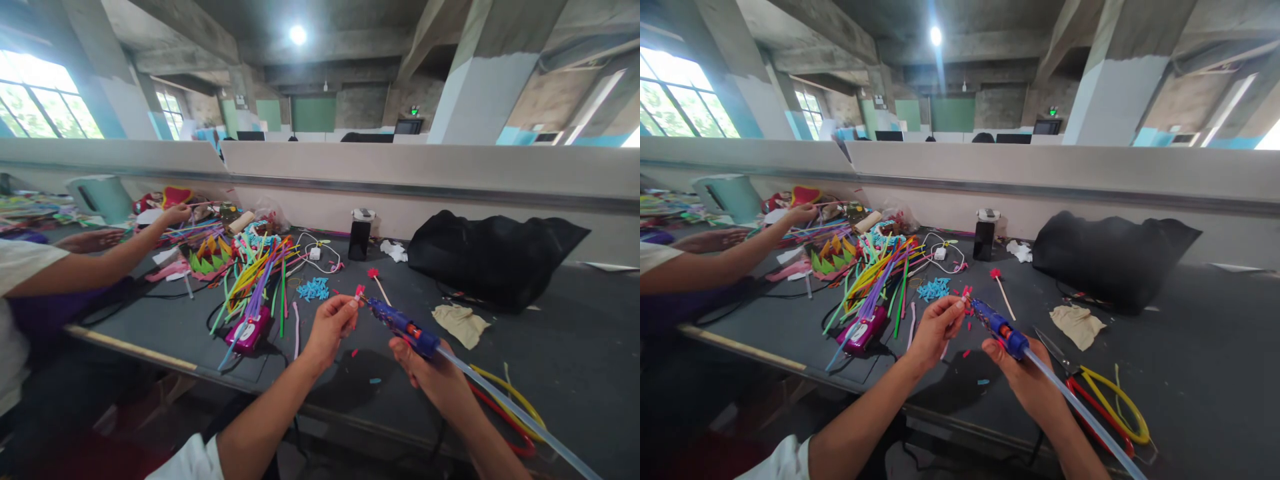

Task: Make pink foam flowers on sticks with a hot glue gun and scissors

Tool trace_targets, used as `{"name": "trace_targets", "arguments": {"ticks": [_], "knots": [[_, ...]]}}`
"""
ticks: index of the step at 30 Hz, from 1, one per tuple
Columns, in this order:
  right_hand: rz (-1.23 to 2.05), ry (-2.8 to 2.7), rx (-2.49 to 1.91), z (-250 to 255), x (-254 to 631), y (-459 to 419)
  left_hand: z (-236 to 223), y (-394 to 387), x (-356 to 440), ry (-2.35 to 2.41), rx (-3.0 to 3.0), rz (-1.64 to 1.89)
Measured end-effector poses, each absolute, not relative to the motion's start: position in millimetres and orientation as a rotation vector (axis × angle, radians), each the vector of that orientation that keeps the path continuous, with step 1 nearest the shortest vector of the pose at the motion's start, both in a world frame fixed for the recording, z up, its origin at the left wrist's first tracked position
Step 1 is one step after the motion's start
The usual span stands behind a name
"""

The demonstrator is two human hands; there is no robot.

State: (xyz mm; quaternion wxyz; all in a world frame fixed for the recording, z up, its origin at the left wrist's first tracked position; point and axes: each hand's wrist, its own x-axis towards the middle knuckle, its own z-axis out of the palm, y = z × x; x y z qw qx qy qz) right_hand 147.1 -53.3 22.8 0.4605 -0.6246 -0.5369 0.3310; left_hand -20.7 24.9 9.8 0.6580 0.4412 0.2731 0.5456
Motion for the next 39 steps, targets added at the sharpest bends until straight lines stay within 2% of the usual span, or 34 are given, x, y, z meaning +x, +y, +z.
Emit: {"name": "trace_targets", "arguments": {"ticks": [11,18,21,28,33,39], "knots": [[0.995,-1.195,-1.421,31,147,-59,7,27,-20,0.658,0.985,1.216],[0.925,-1.325,-1.285,27,159,-65,8,27,-21,0.657,0.940,1.202],[0.768,-1.402,-1.291,30,163,-59,9,28,-22,0.654,0.930,1.192],[0.006,-1.871,-1.465,9,184,-32,12,32,-28,0.682,0.922,1.205],[-0.099,-2.054,-1.580,-13,195,-21,15,35,-33,0.718,0.942,1.211],[-0.157,-2.058,-1.722,-11,194,-20,14,40,-37,0.798,0.966,1.237]]}}
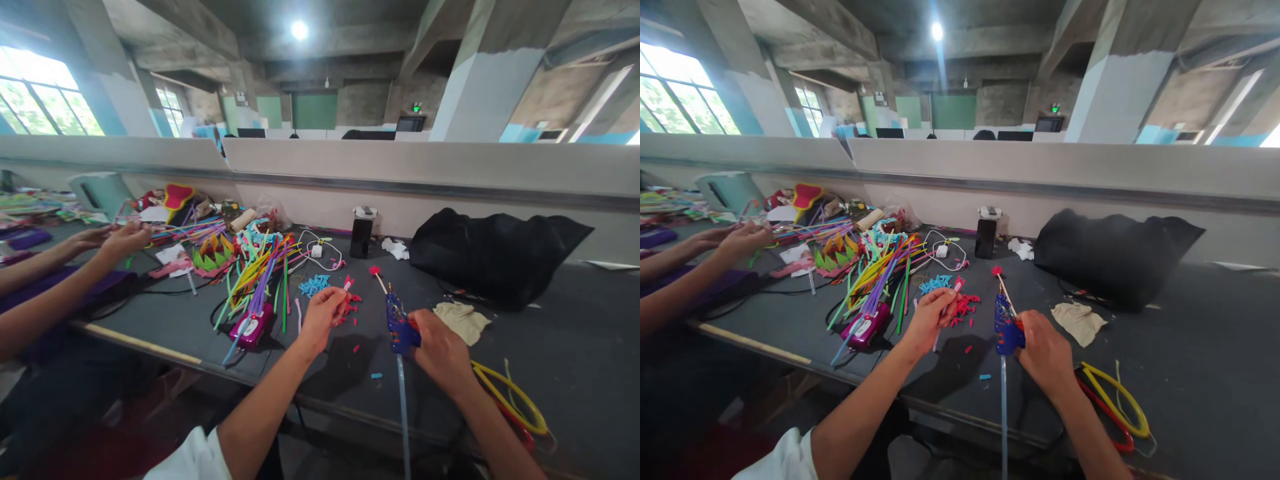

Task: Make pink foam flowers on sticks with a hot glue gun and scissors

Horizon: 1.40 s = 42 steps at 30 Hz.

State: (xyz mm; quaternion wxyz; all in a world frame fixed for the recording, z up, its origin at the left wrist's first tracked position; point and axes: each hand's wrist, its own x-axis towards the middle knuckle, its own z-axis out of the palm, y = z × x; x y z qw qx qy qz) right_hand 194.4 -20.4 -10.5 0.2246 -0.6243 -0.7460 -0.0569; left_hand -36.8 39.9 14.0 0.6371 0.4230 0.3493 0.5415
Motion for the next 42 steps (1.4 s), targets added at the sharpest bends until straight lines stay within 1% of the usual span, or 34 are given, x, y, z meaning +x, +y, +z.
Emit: {"name": "trace_targets", "arguments": {"ticks": [6,12,15,19,24,28,31,35,39,42], "knots": [[0.073,-2.175,-1.822,-15,201,-20,18,41,-42,0.834,1.014,1.305],[0.199,-2.297,-1.723,-23,221,-20,19,39,-44,0.851,1.003,1.297],[0.184,-2.290,-1.674,-17,217,-19,19,37,-42,0.867,0.993,1.267],[0.126,-2.268,-1.583,-13,183,-16,17,36,-37,0.845,1.010,1.238],[0.046,-2.393,-1.474,-22,132,-14,13,34,-30,0.827,1.012,1.203],[-0.009,-2.415,-1.454,-26,115,-10,14,32,-29,0.823,1.012,1.202],[0.002,-2.348,-1.451,-17,118,-7,16,31,-29,0.814,1.018,1.200],[0.056,-2.167,-1.464,11,138,-9,17,29,-29,0.854,1.009,1.177],[0.176,-1.908,-1.346,34,153,-16,16,25,-25,0.868,1.017,1.116],[0.228,-1.831,-1.284,39,154,-21,14,22,-20,0.853,1.047,1.070]]}}
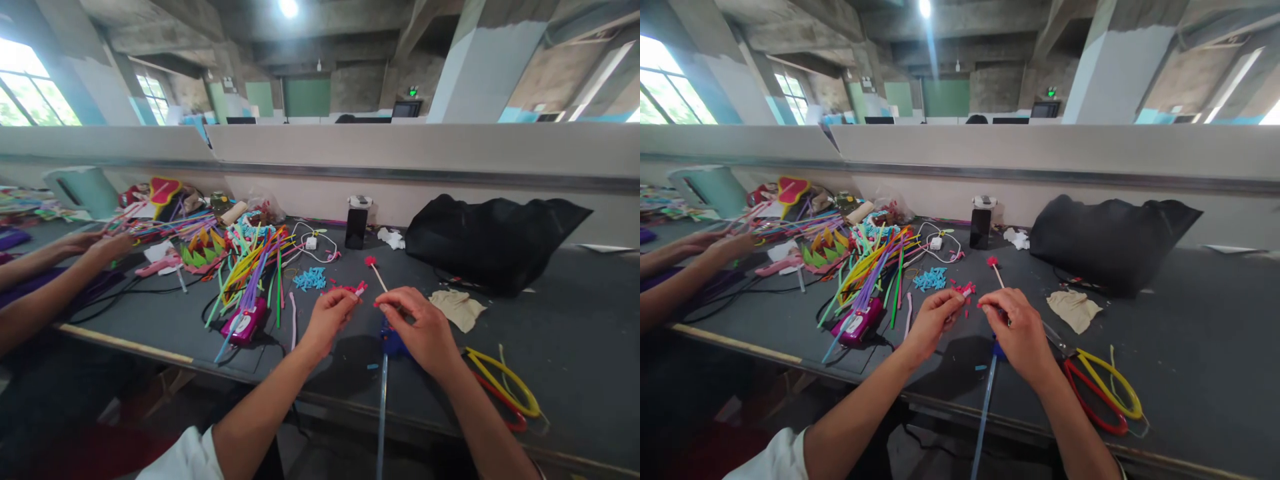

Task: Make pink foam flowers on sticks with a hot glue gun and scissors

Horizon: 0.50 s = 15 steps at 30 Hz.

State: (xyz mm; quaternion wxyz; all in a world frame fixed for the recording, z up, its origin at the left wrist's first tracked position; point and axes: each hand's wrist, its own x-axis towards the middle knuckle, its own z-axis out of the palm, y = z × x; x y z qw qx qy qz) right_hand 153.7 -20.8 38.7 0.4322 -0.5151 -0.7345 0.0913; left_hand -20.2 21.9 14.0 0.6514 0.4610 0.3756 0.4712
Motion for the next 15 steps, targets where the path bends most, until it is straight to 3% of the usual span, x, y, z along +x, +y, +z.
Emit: {"name": "trace_targets", "arguments": {"ticks": [15], "knots": [[0.217,-1.684,-1.318,33.0,151.0,-16.8,15.1,11.3,-11.3,0.830,1.197,1.047]]}}
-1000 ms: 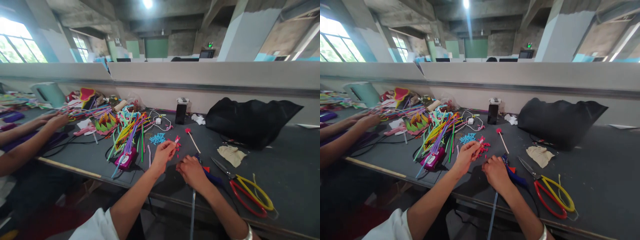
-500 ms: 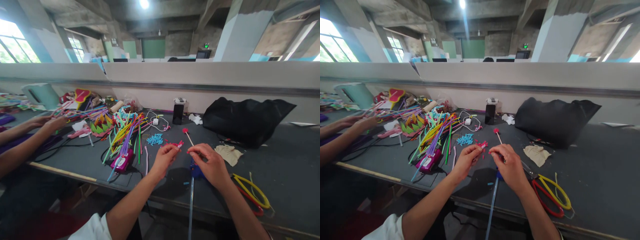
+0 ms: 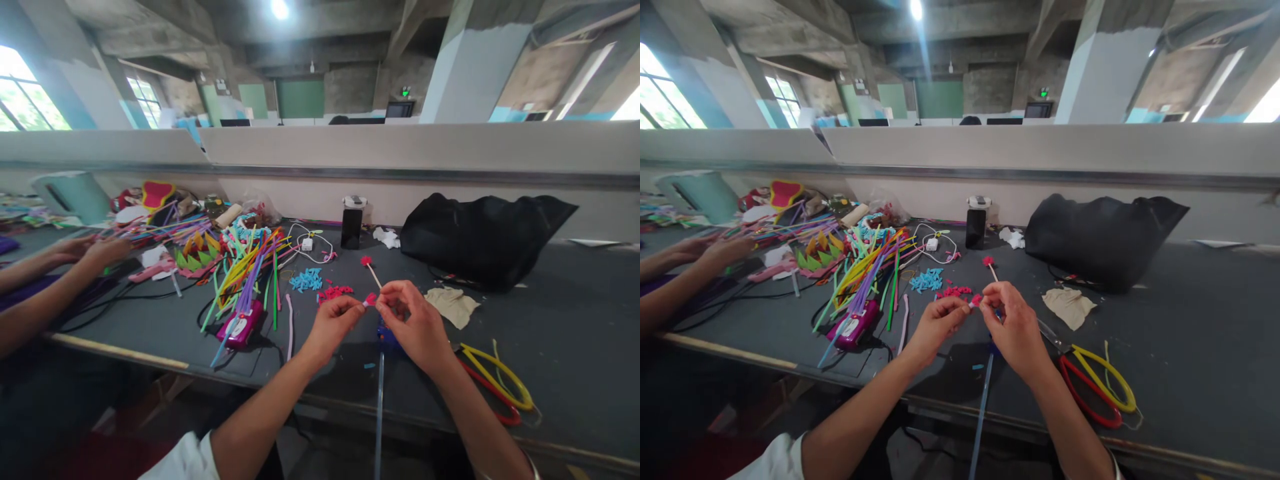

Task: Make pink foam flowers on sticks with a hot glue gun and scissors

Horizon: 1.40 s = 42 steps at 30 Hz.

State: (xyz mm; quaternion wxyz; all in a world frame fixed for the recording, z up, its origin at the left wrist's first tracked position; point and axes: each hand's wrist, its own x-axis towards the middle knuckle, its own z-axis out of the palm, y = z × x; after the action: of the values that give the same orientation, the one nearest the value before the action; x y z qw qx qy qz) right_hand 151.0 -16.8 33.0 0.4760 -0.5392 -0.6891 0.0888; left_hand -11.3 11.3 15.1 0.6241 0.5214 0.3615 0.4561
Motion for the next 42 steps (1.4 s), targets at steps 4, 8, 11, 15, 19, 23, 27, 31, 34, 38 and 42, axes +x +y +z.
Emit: {"name": "trace_targets", "arguments": {"ticks": [4,8,11,15,19,23,27,31,34,38,42], "knots": [[0.223,-1.685,-1.329,33.4,151.3,-17.7,14.2,11.8,-11.5,0.826,1.211,1.055],[0.204,-1.683,-1.329,33.6,151.4,-18.9,11.9,12.7,-11.8,0.826,1.241,1.059],[0.196,-1.679,-1.327,33.1,151.3,-19.1,9.4,13.2,-12.1,0.821,1.260,1.064],[0.216,-1.675,-1.333,33.0,151.1,-18.8,6.8,14.1,-12.1,0.822,1.269,1.064],[0.218,-1.666,-1.344,33.0,150.6,-19.6,6.4,14.8,-11.8,0.828,1.269,1.063],[0.215,-1.670,-1.343,32.9,150.0,-20.3,7.8,14.1,-11.9,0.829,1.263,1.066],[0.207,-1.674,-1.344,34.4,149.5,-20.3,9.7,13.4,-12.1,0.833,1.257,1.063],[0.234,-1.667,-1.366,35.2,150.1,-20.7,10.8,13.6,-12.3,0.834,1.258,1.071],[0.254,-1.667,-1.371,34.1,150.8,-20.5,10.5,13.5,-12.6,0.832,1.266,1.074],[0.267,-1.657,-1.352,33.8,151.5,-20.2,10.7,13.4,-12.5,0.830,1.266,1.064],[0.204,-1.651,-1.354,38.3,154.2,-23.0,14.0,12.6,-12.4,0.832,1.225,1.057]]}}
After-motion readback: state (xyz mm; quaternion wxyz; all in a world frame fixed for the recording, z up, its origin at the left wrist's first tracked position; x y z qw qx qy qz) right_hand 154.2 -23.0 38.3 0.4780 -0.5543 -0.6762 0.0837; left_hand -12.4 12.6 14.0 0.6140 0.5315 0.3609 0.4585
